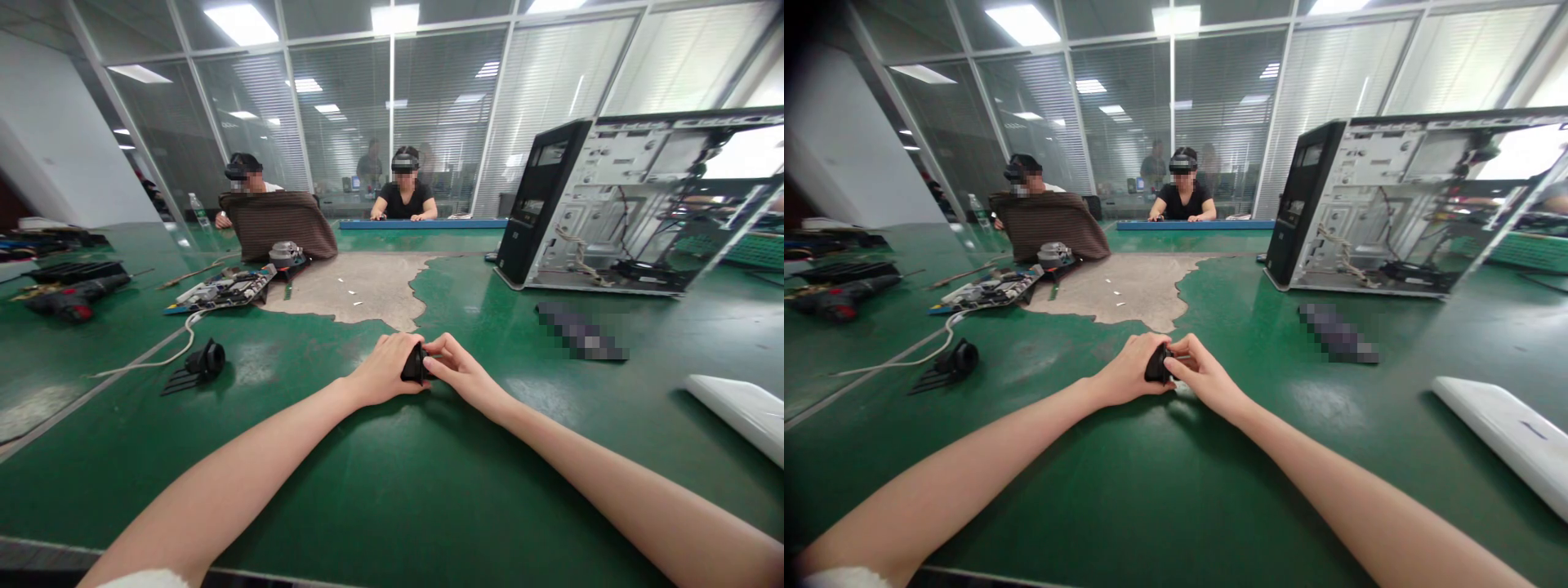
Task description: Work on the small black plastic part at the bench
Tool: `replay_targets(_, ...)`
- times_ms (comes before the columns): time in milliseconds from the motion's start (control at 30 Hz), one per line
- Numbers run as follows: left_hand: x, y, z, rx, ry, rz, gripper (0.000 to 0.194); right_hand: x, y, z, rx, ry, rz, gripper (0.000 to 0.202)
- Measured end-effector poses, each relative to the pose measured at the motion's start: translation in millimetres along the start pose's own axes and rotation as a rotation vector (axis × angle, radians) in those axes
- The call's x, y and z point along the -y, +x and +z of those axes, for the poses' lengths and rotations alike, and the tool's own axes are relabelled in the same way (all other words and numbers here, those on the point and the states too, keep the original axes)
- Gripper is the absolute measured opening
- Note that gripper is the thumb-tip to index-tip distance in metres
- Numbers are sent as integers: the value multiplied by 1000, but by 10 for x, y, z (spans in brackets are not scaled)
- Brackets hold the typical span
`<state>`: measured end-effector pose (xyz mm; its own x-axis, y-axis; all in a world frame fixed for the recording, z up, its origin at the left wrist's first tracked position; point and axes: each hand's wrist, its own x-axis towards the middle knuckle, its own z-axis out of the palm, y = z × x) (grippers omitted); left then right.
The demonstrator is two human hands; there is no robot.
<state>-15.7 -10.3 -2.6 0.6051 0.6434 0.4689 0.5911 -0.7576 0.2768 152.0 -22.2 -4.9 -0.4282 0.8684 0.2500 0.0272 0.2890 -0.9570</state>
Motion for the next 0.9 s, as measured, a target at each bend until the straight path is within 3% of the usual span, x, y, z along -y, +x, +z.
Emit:
replay_targets(267, 13, 2, -6, 9, 17, 17, 57, -63, 46, -23, -34, -36, 48, 22)
replay_targets(533, 10, 1, -1, 4, 29, 5, 56, 1, -12, -57, 100, 71, 32, 31)
replay_targets(667, 17, -4, 9, -8, 27, 19, 56, 44, 3, -24, 20, 27, 22, 20)
replay_targets(900, 21, -2, 12, 0, 33, 28, 57, -11, 54, -12, -29, -5, 55, 23)
